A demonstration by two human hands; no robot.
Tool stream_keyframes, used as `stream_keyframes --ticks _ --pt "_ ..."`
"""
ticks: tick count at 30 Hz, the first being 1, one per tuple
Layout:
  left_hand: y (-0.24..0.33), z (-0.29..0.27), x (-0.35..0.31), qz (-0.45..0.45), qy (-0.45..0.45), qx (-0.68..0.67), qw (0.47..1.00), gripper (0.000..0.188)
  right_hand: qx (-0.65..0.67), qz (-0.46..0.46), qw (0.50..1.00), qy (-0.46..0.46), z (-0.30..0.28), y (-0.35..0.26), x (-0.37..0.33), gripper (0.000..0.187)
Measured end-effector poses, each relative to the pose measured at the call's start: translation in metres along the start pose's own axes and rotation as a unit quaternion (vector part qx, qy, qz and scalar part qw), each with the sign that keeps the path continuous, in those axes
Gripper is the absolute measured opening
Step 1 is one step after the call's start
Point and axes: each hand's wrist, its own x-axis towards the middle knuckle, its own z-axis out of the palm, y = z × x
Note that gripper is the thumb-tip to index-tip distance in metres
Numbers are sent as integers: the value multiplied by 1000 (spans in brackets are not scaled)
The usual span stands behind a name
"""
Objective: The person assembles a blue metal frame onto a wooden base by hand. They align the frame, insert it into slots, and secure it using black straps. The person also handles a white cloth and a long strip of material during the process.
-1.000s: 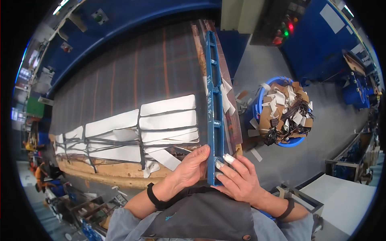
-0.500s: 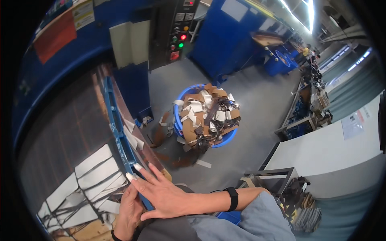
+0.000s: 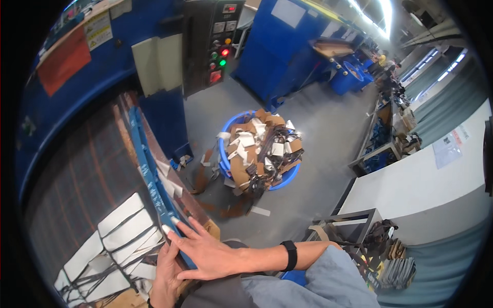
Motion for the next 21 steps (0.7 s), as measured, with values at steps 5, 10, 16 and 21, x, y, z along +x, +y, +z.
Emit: stream_keyframes --ticks 5,10,16,21 --pt "1 -18 -1 -45 17 5 999 40 13 11 984 175 -14 14 19 58" --pt "14 3 1 -42 -68 16 997 51 227 244 927 173 -8 42 68 73" --pt "4 -11 4 -12 -8 50 999 43 247 325 905 121 -1 56 129 74" --pt "-1 -29 12 4 -18 128 992 50 271 344 887 146 5 59 129 65"
